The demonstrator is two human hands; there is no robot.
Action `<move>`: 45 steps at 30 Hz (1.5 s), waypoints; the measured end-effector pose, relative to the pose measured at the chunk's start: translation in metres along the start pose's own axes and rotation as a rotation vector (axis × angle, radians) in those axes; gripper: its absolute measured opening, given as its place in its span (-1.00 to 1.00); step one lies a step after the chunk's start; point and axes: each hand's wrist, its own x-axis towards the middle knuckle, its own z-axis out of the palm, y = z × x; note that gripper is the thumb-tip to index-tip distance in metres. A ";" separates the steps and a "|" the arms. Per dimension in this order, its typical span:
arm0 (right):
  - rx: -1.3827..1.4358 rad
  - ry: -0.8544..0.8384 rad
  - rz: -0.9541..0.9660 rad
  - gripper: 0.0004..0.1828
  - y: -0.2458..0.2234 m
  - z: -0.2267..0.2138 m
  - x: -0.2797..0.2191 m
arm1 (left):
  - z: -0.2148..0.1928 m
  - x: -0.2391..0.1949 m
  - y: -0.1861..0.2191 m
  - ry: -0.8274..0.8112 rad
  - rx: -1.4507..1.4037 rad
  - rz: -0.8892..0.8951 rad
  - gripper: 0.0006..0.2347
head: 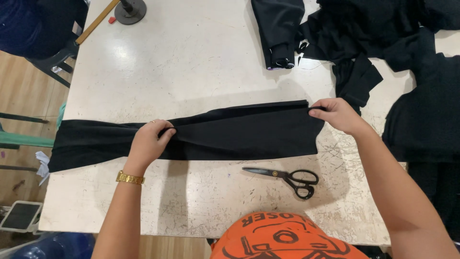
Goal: Cutting strips of black fabric using scissors on a work table and aligning the material for further cuts.
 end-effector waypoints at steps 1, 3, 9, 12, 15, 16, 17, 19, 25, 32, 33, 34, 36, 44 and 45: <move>0.000 0.001 0.002 -0.86 0.009 -0.001 0.003 | 0.000 -0.001 -0.003 -0.002 -0.001 0.001 -0.90; 0.103 0.065 -0.082 -0.82 0.028 -0.004 0.008 | 0.000 -0.002 -0.008 0.042 -0.046 -0.033 -0.91; 0.243 0.167 -0.139 -0.79 0.025 0.007 0.009 | 0.005 -0.004 -0.013 0.059 -0.076 -0.089 -0.89; 0.236 0.178 -0.155 -0.80 0.025 0.011 0.005 | 0.004 -0.004 -0.011 0.063 -0.100 -0.089 -0.90; 0.239 0.172 -0.157 -0.80 0.012 0.015 0.000 | 0.005 -0.002 -0.015 0.069 -0.073 -0.061 -0.92; 0.240 0.173 -0.157 -0.80 0.013 0.015 0.000 | 0.004 -0.002 -0.014 0.068 -0.072 -0.060 -0.92; 0.247 0.180 -0.167 -0.80 0.014 0.015 -0.001 | 0.004 -0.002 -0.013 0.068 -0.076 -0.055 -0.93; 0.254 0.190 -0.176 -0.80 0.019 0.014 0.000 | 0.003 -0.001 -0.012 0.068 -0.079 -0.049 -0.94; 0.264 0.181 -0.179 -0.80 0.028 0.012 0.001 | 0.001 -0.001 -0.013 0.056 -0.069 -0.062 -0.92; 0.197 0.139 -0.232 -0.82 0.010 0.002 -0.013 | -0.015 -0.013 0.011 -0.067 -0.057 -0.052 -0.86; 0.174 0.138 -0.240 -0.82 0.011 -0.001 -0.015 | -0.016 -0.016 0.015 -0.101 -0.063 -0.042 -0.86; 0.173 0.136 -0.242 -0.82 0.001 -0.003 -0.022 | -0.012 -0.019 0.010 -0.099 -0.063 -0.044 -0.86; 0.028 0.168 -0.378 -0.87 -0.019 -0.010 -0.034 | -0.002 -0.025 0.000 -0.096 -0.005 -0.018 -0.87; -0.366 0.232 -0.591 -0.86 -0.082 -0.030 -0.100 | 0.001 -0.031 -0.018 0.177 0.166 0.157 -0.81; -0.355 0.239 -0.637 -0.90 -0.097 -0.026 -0.110 | 0.001 -0.031 -0.021 0.243 0.262 0.197 -0.79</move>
